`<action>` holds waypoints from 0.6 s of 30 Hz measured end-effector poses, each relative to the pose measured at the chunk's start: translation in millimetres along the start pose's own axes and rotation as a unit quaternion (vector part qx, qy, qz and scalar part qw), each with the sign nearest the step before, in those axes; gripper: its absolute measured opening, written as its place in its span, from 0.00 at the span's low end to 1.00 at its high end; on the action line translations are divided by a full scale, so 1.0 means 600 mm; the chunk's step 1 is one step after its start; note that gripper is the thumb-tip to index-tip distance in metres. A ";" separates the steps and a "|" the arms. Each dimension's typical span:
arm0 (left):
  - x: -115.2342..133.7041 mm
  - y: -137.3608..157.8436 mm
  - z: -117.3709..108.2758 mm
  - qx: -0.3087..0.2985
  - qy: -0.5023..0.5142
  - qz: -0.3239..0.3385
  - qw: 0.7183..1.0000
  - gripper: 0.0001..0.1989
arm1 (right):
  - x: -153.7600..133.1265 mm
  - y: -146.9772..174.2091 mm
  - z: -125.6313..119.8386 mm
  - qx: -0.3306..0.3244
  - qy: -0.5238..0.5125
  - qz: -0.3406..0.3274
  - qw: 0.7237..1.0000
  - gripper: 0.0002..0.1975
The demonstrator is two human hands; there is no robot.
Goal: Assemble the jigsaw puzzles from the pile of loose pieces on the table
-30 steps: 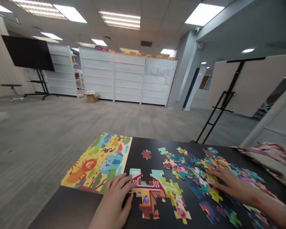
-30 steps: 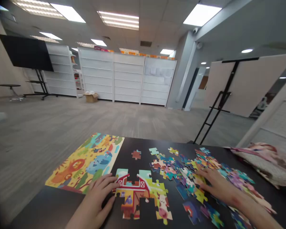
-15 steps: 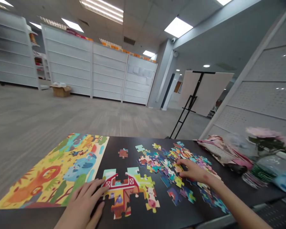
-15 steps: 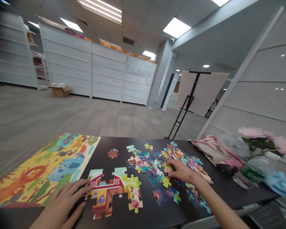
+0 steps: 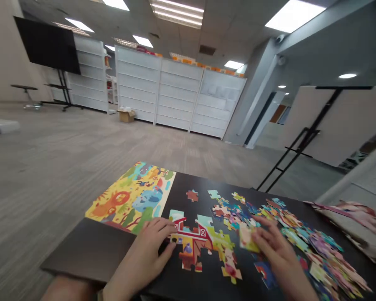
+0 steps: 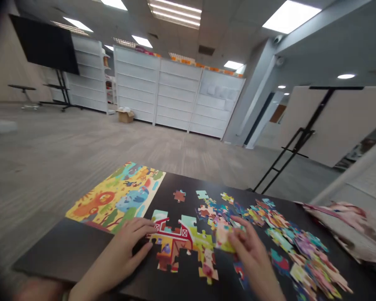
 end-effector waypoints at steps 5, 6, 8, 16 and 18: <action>0.009 0.009 -0.015 -0.009 0.170 -0.064 0.983 0.11 | -0.022 0.093 0.233 -0.074 -0.110 0.012 0.991 0.21; 0.009 0.011 -0.015 -0.013 0.189 -0.072 0.979 0.11 | -0.022 0.098 0.257 -0.065 -0.119 0.012 0.991 0.21; 0.007 0.012 -0.013 -0.024 0.203 -0.085 0.975 0.13 | -0.017 0.100 0.281 -0.052 -0.105 -0.004 0.993 0.22; 0.004 0.010 -0.013 -0.040 0.190 -0.094 0.976 0.12 | -0.008 0.086 0.250 -0.065 -0.035 -0.072 0.995 0.20; 0.004 0.012 -0.013 -0.043 0.161 -0.097 0.981 0.12 | -0.006 0.085 0.239 -0.020 -0.069 -0.053 0.996 0.20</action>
Point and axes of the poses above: each hand's wrist, its own y-axis away from the middle knuckle, its own z-axis out of the palm, x = y × z, the point moved 3 cm from there along -y, towards the middle knuckle, and after that the axes turned 4 degrees about -y, right-handed, at the moved point
